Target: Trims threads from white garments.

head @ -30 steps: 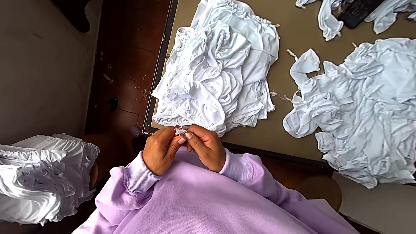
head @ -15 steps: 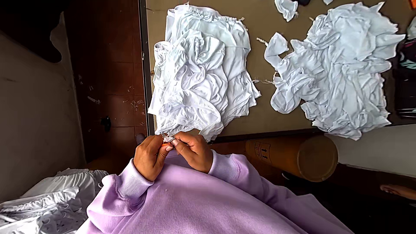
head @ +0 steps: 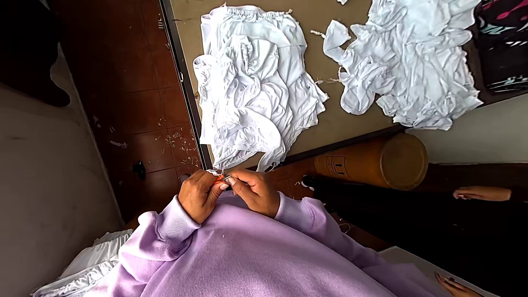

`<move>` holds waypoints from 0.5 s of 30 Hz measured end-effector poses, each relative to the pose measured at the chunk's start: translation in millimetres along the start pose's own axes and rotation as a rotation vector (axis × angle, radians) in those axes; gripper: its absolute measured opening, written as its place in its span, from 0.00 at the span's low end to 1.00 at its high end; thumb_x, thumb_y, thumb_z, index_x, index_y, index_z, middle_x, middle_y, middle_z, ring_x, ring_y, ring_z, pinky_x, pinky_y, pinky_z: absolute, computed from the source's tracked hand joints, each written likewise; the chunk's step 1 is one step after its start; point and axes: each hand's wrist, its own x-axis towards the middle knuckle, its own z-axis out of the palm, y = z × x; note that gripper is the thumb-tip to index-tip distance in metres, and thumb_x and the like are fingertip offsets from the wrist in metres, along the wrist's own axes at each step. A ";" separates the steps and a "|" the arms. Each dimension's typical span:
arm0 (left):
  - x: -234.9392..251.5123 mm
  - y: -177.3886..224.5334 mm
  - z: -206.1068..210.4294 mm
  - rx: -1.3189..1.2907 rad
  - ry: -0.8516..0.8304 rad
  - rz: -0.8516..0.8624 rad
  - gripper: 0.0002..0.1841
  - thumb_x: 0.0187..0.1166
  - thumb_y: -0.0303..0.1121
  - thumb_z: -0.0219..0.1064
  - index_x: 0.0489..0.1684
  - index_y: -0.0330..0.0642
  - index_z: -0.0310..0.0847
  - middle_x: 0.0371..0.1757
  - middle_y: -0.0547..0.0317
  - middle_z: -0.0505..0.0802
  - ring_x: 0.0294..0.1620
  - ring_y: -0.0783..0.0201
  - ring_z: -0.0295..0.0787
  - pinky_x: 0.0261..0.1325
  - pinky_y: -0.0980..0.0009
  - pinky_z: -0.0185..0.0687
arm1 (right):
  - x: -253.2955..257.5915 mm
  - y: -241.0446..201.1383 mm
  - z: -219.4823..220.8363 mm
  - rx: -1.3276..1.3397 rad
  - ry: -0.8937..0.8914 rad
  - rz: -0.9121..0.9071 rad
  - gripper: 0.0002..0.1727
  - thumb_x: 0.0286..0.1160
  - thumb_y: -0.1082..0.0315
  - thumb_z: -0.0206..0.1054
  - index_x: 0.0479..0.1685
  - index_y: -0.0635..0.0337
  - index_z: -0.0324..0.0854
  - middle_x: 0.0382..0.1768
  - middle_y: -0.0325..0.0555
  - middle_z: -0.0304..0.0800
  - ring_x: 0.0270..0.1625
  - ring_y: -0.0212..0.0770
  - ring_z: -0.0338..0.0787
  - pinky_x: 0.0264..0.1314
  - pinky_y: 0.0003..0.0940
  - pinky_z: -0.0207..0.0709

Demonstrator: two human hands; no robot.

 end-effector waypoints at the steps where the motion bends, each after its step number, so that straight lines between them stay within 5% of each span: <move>1: -0.3 -1.1 0.0 -0.022 -0.011 -0.006 0.27 0.91 0.48 0.51 0.33 0.34 0.87 0.29 0.51 0.90 0.34 0.61 0.88 0.42 0.67 0.84 | -1.5 -0.6 0.2 -0.010 0.001 -0.007 0.17 0.84 0.68 0.54 0.32 0.65 0.86 0.22 0.42 0.84 0.25 0.29 0.82 0.31 0.25 0.76; 4: -1.7 -9.5 -6.0 -0.151 0.009 -0.106 0.28 0.93 0.50 0.50 0.43 0.32 0.86 0.29 0.56 0.88 0.32 0.72 0.84 0.40 0.74 0.82 | 0.0 2.1 -25.7 -0.149 0.062 -0.102 0.17 0.86 0.67 0.55 0.41 0.67 0.89 0.27 0.46 0.90 0.29 0.33 0.87 0.35 0.31 0.82; 7: -5.2 -25.2 -22.0 -0.242 0.151 -0.234 0.26 0.93 0.50 0.52 0.47 0.30 0.82 0.30 0.65 0.85 0.30 0.82 0.79 0.37 0.81 0.79 | -0.2 19.2 -108.8 -0.407 0.433 -0.087 0.19 0.90 0.66 0.54 0.50 0.75 0.86 0.37 0.54 0.91 0.39 0.33 0.89 0.47 0.30 0.84; 9: -9.6 -35.8 -34.4 -0.217 0.203 -0.289 0.26 0.92 0.50 0.52 0.52 0.29 0.80 0.31 0.67 0.84 0.30 0.84 0.78 0.36 0.83 0.78 | -11.2 28.4 -169.5 -0.596 0.673 0.072 0.23 0.91 0.62 0.53 0.67 0.78 0.76 0.53 0.64 0.88 0.54 0.40 0.88 0.61 0.33 0.80; 11: -15.5 -44.1 -44.4 -0.193 0.190 -0.350 0.28 0.91 0.51 0.52 0.58 0.28 0.79 0.33 0.67 0.85 0.31 0.85 0.78 0.37 0.84 0.77 | -24.8 30.3 -201.5 -0.697 0.734 0.258 0.33 0.87 0.57 0.57 0.83 0.73 0.63 0.74 0.72 0.75 0.74 0.56 0.78 0.77 0.45 0.71; 13: -19.8 -48.5 -49.3 -0.179 0.164 -0.390 0.27 0.90 0.49 0.53 0.59 0.28 0.80 0.33 0.67 0.85 0.30 0.85 0.78 0.37 0.86 0.76 | -32.5 27.2 -195.0 -0.721 0.679 0.357 0.32 0.86 0.58 0.59 0.81 0.73 0.64 0.74 0.74 0.74 0.72 0.62 0.80 0.72 0.51 0.76; 15: -21.7 -49.3 -48.4 -0.172 0.138 -0.400 0.26 0.90 0.48 0.53 0.60 0.27 0.79 0.33 0.68 0.85 0.31 0.86 0.78 0.37 0.87 0.76 | -34.3 29.6 -159.1 -0.689 0.521 0.410 0.24 0.85 0.63 0.60 0.70 0.76 0.74 0.61 0.72 0.84 0.58 0.62 0.89 0.60 0.55 0.83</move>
